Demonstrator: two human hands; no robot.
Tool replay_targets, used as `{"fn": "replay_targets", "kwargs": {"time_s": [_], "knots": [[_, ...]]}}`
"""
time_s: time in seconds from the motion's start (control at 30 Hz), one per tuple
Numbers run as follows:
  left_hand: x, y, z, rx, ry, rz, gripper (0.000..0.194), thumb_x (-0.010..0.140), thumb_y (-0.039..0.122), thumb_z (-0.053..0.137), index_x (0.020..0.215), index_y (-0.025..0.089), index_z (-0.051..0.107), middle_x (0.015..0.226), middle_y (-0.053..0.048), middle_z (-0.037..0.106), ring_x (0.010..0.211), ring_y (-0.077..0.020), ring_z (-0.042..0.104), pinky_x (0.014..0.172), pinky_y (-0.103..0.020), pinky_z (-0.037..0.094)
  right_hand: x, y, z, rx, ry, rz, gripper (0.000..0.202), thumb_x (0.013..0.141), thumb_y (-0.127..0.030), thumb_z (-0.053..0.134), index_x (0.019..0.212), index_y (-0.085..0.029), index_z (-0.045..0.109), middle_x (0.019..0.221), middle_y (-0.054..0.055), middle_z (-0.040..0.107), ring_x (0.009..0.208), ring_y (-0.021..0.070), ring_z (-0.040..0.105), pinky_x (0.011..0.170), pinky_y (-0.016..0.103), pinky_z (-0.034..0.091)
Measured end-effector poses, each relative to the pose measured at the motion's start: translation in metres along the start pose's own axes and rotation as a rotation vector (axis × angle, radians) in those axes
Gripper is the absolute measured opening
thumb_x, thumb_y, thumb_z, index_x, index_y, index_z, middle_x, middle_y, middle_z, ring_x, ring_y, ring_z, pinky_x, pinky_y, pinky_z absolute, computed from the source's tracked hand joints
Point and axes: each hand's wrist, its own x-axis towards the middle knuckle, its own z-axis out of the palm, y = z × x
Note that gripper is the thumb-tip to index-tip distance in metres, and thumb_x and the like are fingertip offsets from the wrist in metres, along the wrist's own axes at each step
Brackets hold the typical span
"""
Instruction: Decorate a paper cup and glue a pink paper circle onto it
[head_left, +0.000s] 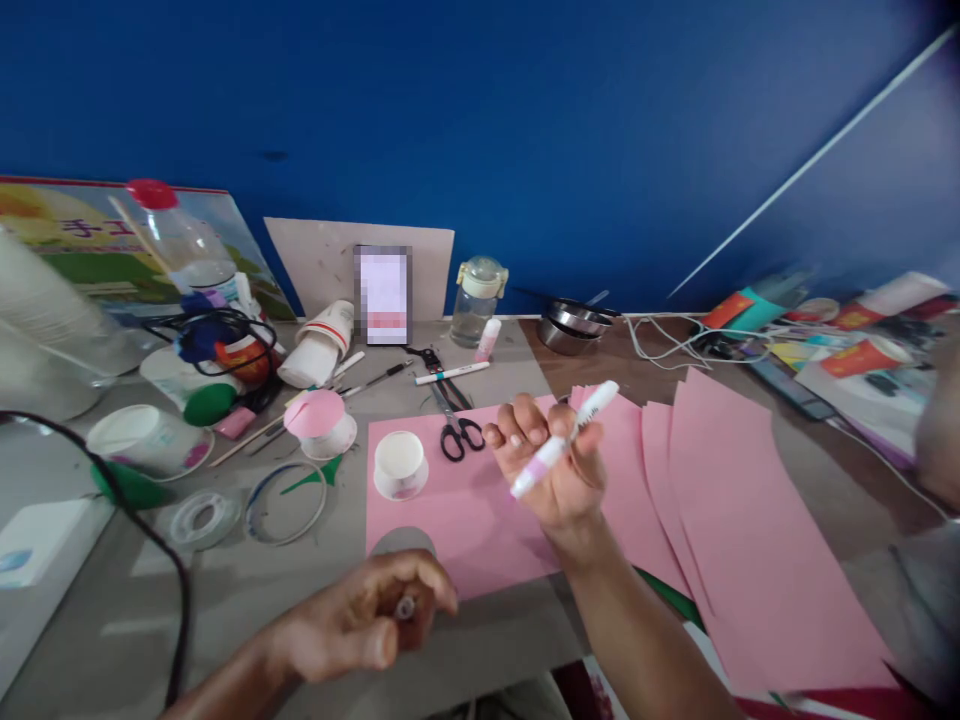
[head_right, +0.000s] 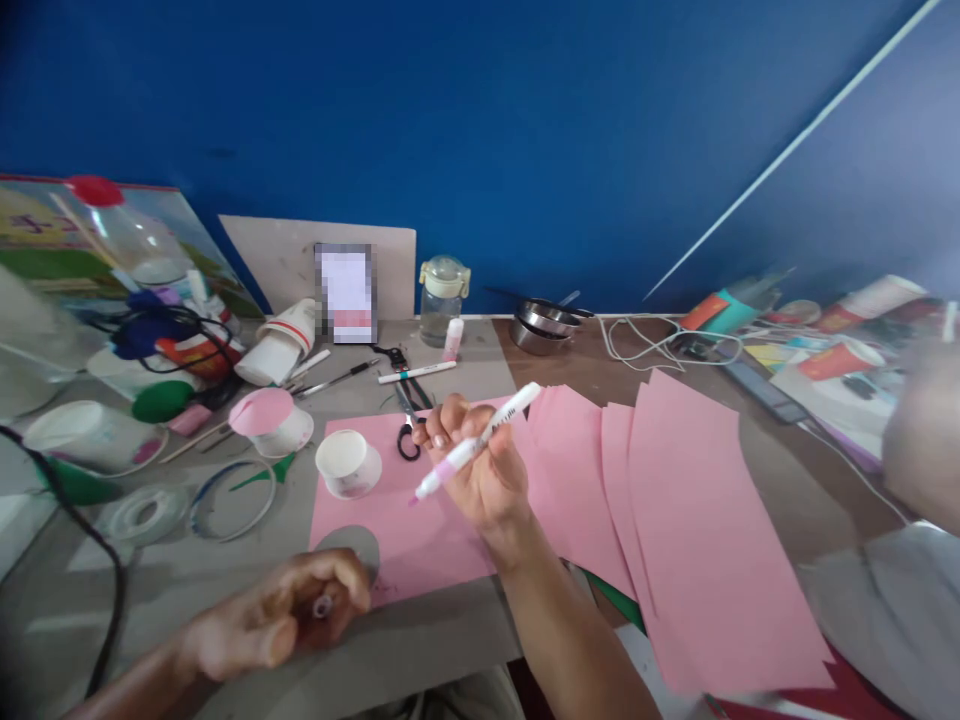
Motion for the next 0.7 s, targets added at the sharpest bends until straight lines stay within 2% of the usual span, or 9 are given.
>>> {"fn": "replay_targets", "kwargs": {"time_s": [0.07,0.13,0.2,0.3,0.4,0.5,0.57,0.63,0.7], "knots": [[-0.001,0.007,-0.008,-0.015,0.191,0.09,0.045,0.076,0.06,0.067,0.089,0.016,0.067,0.061,0.003,0.044,0.052,-0.0079,0.029,0.049,-0.022,0.023,0.007,0.001,-0.006,0.076,0.047,0.031,0.022,0.075,-0.052,0.075,0.075,-0.031,0.067,0.051,-0.008,0.031,0.048,0.0102,0.037,0.064,0.03,0.05],[-0.001,0.014,-0.018,-0.126,0.541,0.238,0.03,0.085,0.048,0.063,0.081,0.019,0.065,0.052,0.007,0.033,0.047,-0.0074,0.025,0.048,-0.021,0.026,0.011,0.006,-0.011,0.052,0.057,0.029,0.018,0.081,-0.049,0.071,0.088,-0.033,0.067,0.049,-0.01,0.031,0.047,0.0093,0.039,0.069,0.031,0.051],[0.0,0.019,-0.028,-0.163,0.882,0.381,0.02,0.086,0.041,0.063,0.082,0.021,0.064,0.051,0.007,0.034,0.048,-0.0084,0.03,0.052,-0.021,0.032,0.012,0.014,-0.015,-0.068,0.066,-0.003,0.023,0.081,-0.049,0.07,0.095,-0.032,0.065,0.057,-0.009,0.05,0.059,0.0111,0.053,0.078,0.034,0.052],[0.002,0.021,-0.042,0.011,1.123,0.447,0.016,0.082,0.035,0.068,0.084,0.02,0.064,0.058,0.005,0.044,0.054,-0.0096,0.036,0.052,-0.021,0.032,0.007,0.031,-0.018,-0.384,0.051,-0.015,0.028,0.085,-0.048,0.065,0.103,-0.027,0.06,0.085,0.0,0.07,0.084,0.0172,0.064,0.082,0.036,0.051],[0.004,0.013,-0.05,0.278,1.137,0.239,0.024,0.078,0.037,0.069,0.094,0.019,0.065,0.067,0.003,0.049,0.057,-0.0116,0.04,0.051,-0.023,0.031,-0.002,0.049,-0.018,-0.678,0.033,0.044,0.029,0.094,-0.046,0.052,0.113,-0.024,0.057,0.096,0.005,0.071,0.09,0.0177,0.065,0.078,0.033,0.052],[0.007,0.002,-0.052,0.577,1.062,0.106,0.039,0.074,0.032,0.07,0.11,0.021,0.062,0.096,-0.003,0.059,0.069,-0.0154,0.051,0.059,-0.026,0.039,-0.008,0.061,-0.016,-0.848,-0.08,0.032,0.028,0.097,-0.041,0.046,0.113,-0.021,0.057,0.105,0.009,0.068,0.097,0.019,0.065,0.081,0.034,0.054],[0.009,-0.004,-0.052,0.708,0.997,0.097,0.046,0.072,0.028,0.07,0.117,0.023,0.06,0.116,-0.007,0.058,0.093,-0.0223,0.058,0.074,-0.031,0.045,-0.011,0.067,-0.015,-0.932,-0.149,-0.011,0.025,0.097,-0.036,0.045,0.113,-0.02,0.056,0.107,0.01,0.067,0.1,0.0201,0.065,0.087,0.036,0.053],[0.012,-0.007,-0.053,0.804,0.958,0.128,0.051,0.071,0.024,0.07,0.121,0.022,0.059,0.128,-0.011,0.056,0.117,-0.0294,0.051,0.094,-0.038,0.041,-0.012,0.071,-0.015,-0.972,-0.189,-0.055,0.024,0.097,-0.032,0.045,0.115,-0.021,0.055,0.106,0.01,0.067,0.1,0.0207,0.065,0.089,0.037,0.052],[0.015,-0.009,-0.053,0.854,0.953,0.151,0.05,0.071,0.023,0.069,0.12,0.02,0.06,0.127,-0.013,0.058,0.122,-0.0326,0.049,0.101,-0.043,0.036,-0.014,0.074,-0.016,-0.98,-0.218,-0.083,0.024,0.096,-0.029,0.046,0.117,-0.021,0.054,0.106,0.011,0.068,0.099,0.0211,0.065,0.089,0.037,0.053]]}}
